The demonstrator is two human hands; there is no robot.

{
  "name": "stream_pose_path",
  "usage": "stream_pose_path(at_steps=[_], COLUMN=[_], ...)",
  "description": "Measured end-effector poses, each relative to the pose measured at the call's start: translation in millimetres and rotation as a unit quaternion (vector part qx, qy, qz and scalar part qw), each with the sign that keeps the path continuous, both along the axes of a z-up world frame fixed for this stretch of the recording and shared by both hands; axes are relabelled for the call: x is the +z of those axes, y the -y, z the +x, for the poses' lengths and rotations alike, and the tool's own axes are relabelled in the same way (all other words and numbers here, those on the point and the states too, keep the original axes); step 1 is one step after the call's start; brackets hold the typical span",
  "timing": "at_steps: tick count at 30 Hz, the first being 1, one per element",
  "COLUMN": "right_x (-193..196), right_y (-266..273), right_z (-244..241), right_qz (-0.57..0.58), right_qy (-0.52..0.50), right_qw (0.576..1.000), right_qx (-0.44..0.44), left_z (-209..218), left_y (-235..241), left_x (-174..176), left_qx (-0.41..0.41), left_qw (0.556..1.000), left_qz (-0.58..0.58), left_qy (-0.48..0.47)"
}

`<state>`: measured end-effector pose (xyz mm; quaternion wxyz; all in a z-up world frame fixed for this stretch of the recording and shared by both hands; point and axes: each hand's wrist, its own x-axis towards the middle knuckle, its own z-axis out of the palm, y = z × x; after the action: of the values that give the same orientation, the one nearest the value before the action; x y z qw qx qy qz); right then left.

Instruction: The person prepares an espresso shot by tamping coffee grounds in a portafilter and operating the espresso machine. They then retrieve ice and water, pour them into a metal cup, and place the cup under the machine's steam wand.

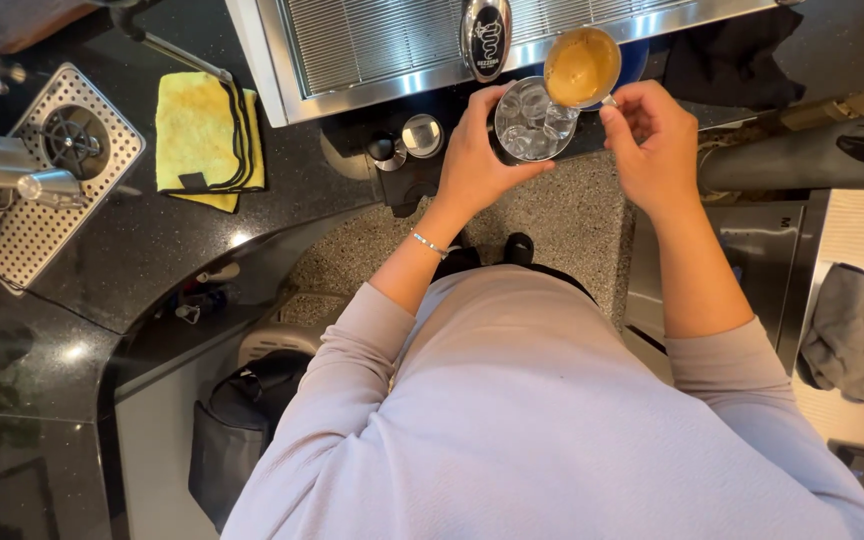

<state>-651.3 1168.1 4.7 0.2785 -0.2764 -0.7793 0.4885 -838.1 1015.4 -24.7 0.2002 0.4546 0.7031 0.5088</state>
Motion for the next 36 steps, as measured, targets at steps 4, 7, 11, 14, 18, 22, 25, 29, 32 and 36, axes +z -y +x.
stream_pose_path(at_steps=[4, 7, 11, 14, 18, 22, 25, 29, 32, 36], right_x=[8.7, 12.6, 15.3, 19.0, 26.3, 34.3, 35.2, 38.2, 32.5, 3.2], right_y=[6.1, 9.5, 9.1, 10.6, 13.0, 14.6, 14.6, 15.3, 16.4, 10.3], right_z=[-1.1, -1.0, -1.1, -1.6, -1.9, -2.6, -3.1, -4.2, -2.7, 1.7], right_qz=[0.033, 0.107, 0.139, 0.155, 0.216, 0.313, 0.397, 0.444, 0.382, 0.125], right_qy=[0.030, 0.041, 0.043, 0.048, 0.051, 0.072, 0.089, 0.088, 0.077, 0.010], right_qw=[0.999, 0.993, 0.989, 0.987, 0.975, 0.946, 0.913, 0.890, 0.920, 0.992], right_qx=[0.000, 0.000, 0.009, 0.016, 0.032, 0.044, 0.038, 0.045, 0.041, 0.004], left_z=[0.9, 1.8, 1.4, 2.5, 4.0, 6.1, 8.1, 12.2, 14.2, 13.4], left_y=[-0.3, 0.8, 0.7, 1.3, 1.3, 0.8, -0.1, -3.6, -5.6, -4.8], left_x=[-6.2, -12.4, -11.2, -12.2, -15.5, -12.7, -6.3, -8.3, -11.0, -6.3], left_qx=[-0.001, 0.009, 0.007, 0.012, 0.016, 0.021, 0.019, 0.043, 0.059, 0.057], left_qw=[1.000, 0.998, 0.998, 0.997, 0.997, 0.997, 0.999, 0.997, 0.997, 0.997], left_qz=[-0.005, 0.013, 0.027, 0.034, 0.037, 0.032, 0.008, 0.031, 0.030, 0.046], left_qy=[0.000, -0.058, -0.060, -0.064, -0.063, -0.062, -0.041, -0.047, -0.042, -0.024])
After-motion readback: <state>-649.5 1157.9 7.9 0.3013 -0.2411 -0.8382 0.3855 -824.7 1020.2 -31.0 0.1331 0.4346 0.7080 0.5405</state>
